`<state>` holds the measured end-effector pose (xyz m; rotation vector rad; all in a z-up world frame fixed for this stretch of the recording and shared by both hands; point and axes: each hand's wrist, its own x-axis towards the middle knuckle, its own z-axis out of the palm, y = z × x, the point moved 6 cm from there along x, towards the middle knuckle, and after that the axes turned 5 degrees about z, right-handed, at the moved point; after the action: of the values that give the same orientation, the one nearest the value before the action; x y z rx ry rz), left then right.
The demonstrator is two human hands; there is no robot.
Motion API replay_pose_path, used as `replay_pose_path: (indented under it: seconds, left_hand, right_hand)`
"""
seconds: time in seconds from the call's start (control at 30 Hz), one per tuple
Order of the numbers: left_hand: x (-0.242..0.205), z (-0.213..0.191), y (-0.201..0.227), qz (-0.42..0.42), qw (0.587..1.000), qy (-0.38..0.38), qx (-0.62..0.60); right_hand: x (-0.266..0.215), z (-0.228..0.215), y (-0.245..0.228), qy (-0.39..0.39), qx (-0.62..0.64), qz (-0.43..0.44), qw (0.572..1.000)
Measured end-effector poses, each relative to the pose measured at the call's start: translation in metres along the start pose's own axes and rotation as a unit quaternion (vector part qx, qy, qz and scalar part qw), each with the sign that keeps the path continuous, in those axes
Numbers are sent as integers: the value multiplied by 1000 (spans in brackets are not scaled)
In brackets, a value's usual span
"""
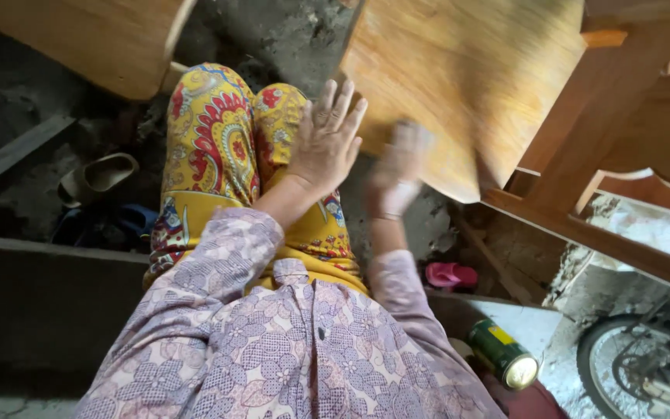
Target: The person sits on the floor and sands the seat of a wooden chair using a sanding block. They hold the chair steady with one hand while sanding with the other, moving the block across the surface repeatedly.
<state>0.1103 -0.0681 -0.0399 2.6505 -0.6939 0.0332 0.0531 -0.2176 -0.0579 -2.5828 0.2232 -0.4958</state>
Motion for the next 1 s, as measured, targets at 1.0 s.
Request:
replay_pose_path:
  seconds: [1.0]
  left_hand:
    - [-14,15,-3,-23,993,-115,14]
  right_hand:
    - [-4,-16,-25,-22,5,-162,986]
